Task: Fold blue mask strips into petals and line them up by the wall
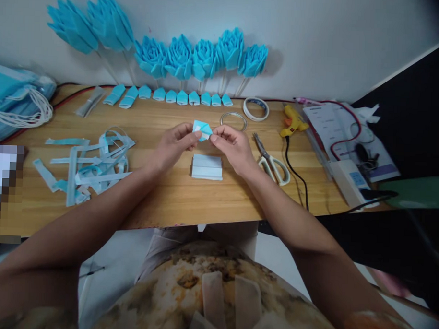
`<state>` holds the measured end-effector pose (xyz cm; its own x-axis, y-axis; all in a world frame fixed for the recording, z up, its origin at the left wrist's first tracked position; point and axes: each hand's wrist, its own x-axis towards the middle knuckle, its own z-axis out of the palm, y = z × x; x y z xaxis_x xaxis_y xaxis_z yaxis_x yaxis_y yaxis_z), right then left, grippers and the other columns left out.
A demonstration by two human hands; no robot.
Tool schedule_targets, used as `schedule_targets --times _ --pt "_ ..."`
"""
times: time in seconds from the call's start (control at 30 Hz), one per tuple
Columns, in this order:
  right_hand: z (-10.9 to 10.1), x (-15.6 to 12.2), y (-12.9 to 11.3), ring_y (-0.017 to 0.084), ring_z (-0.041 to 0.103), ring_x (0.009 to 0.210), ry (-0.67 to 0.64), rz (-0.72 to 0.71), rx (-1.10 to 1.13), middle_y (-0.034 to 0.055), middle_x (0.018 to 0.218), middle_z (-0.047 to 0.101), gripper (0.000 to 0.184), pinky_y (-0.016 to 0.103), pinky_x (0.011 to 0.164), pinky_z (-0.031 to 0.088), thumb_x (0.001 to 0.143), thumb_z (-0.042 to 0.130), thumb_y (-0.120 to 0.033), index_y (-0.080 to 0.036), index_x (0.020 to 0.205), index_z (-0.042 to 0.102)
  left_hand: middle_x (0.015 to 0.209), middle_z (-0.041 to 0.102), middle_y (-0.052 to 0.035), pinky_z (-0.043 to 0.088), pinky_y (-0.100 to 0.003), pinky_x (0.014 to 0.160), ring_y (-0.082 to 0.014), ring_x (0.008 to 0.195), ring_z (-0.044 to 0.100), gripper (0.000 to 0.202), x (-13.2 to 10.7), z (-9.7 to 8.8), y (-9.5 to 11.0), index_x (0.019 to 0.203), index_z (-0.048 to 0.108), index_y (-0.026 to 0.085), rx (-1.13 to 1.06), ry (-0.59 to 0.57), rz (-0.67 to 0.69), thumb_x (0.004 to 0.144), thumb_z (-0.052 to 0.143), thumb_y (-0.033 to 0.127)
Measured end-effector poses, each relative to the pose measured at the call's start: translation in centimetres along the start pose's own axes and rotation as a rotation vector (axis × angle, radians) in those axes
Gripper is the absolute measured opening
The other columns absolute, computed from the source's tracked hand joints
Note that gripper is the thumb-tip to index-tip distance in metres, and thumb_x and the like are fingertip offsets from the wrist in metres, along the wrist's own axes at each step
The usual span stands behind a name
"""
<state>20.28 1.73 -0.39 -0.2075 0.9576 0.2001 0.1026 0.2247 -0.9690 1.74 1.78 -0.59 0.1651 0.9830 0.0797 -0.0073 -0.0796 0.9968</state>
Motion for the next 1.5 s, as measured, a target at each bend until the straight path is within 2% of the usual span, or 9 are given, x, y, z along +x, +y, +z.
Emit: schedule_targets --times 0.1,0.2,0.43,0.63,0.87,1.13,1.23,1.3,1.5 --pt "-0.07 -0.16 -0.12 0.012 0.05 0.072 -0.047 -0.002 0.018 -0.0017 0.074 0.059 0.023 0.028 0.07 0.04 0.085 0.066 -0.041 -0.02 0.078 0.063 0.066 0.054 0.0022 0.04 -0.028 0.063 -0.0124 0.064 0.047 0.026 -0.15 -0.02 0.1 0.068 0.061 0.02 0.02 -0.015 0.007 0.077 0.076 0.038" --pt "-0.13 -0.27 -0.43 0.013 0.049 0.072 -0.089 0.005 0.007 -0.0007 0.076 0.06 0.028 0.029 0.07 0.038 0.089 0.063 -0.045 -0.019 0.078 0.063 0.066 0.053 0.0024 0.038 -0.029 0.063 -0.0126 0.064 0.045 0.024 -0.2 -0.04 0.13 0.067 0.06 0.02 0.016 -0.012 0.016 0.077 0.075 0.036" --pt "0.26 -0.24 -0.55 0.01 0.034 0.063 -0.073 0.002 -0.093 -0.0052 0.066 0.04 0.03 0.027 0.06 0.03 0.08 0.066 -0.044 -0.022 0.07 0.049 0.071 0.06 0.0019 0.041 -0.028 0.067 -0.0121 0.067 0.048 0.02 -0.28 0.12 0.24 0.073 0.066 0.019 -0.046 -0.066 0.038 0.075 0.078 0.034" --pt "0.17 -0.18 -0.42 0.011 0.036 0.065 -0.072 -0.002 -0.113 -0.0044 0.066 0.042 0.026 0.027 0.062 0.03 0.081 0.063 -0.04 -0.021 0.07 0.05 0.067 0.055 0.0019 0.035 -0.027 0.061 -0.0116 0.064 0.043 0.023 -0.14 0.11 0.06 0.067 0.063 0.018 -0.046 -0.042 0.021 0.073 0.078 0.036" --pt "-0.4 -0.13 -0.41 0.013 0.05 0.071 -0.152 0.037 -0.024 0.0 0.077 0.063 0.025 0.028 0.07 0.037 0.088 0.062 -0.042 -0.019 0.078 0.066 0.064 0.052 0.0017 0.034 -0.027 0.063 -0.0122 0.065 0.043 0.025 -0.07 -0.12 0.23 0.061 0.057 0.019 -0.044 -0.042 0.004 0.074 0.073 0.033" --pt "-0.22 0.15 -0.29 0.011 0.046 0.065 -0.038 0.032 -0.043 -0.0017 0.07 0.059 0.026 0.027 0.064 0.036 0.082 0.065 -0.044 -0.019 0.074 0.062 0.064 0.055 0.0011 0.038 -0.027 0.064 -0.012 0.062 0.045 0.026 0.06 -0.32 0.55 0.065 0.06 0.019 -0.031 -0.014 -0.007 0.078 0.071 0.039" --pt "-0.14 0.22 -0.36 0.011 0.044 0.064 0.054 0.02 -0.054 -0.0024 0.067 0.056 0.024 0.027 0.063 0.036 0.08 0.064 -0.043 -0.02 0.073 0.061 0.064 0.055 0.0023 0.04 -0.027 0.064 -0.012 0.062 0.046 0.021 0.06 -0.51 0.56 0.075 0.063 0.02 -0.058 0.086 0.066 0.082 0.071 0.039" --pt "-0.06 0.21 -0.38 0.011 0.043 0.062 0.081 0.012 -0.082 -0.0032 0.065 0.052 0.023 0.027 0.062 0.036 0.08 0.063 -0.042 -0.02 0.072 0.061 0.065 0.056 0.0026 0.041 -0.026 0.064 -0.0117 0.063 0.048 0.017 -0.09 -0.52 0.56 0.076 0.064 0.021 0.022 0.137 0.154 0.081 0.073 0.035" --pt "0.31 -0.05 -0.4 0.012 0.047 0.064 0.067 -0.059 -0.165 -0.0022 0.068 0.056 0.021 0.027 0.065 0.038 0.081 0.063 -0.04 -0.02 0.074 0.063 0.073 0.068 -0.0003 0.045 -0.026 0.063 -0.0123 0.064 0.055 0.008 -0.57 -0.01 0.21 0.082 0.073 0.02 0.352 0.107 0.362 0.083 0.068 0.027"
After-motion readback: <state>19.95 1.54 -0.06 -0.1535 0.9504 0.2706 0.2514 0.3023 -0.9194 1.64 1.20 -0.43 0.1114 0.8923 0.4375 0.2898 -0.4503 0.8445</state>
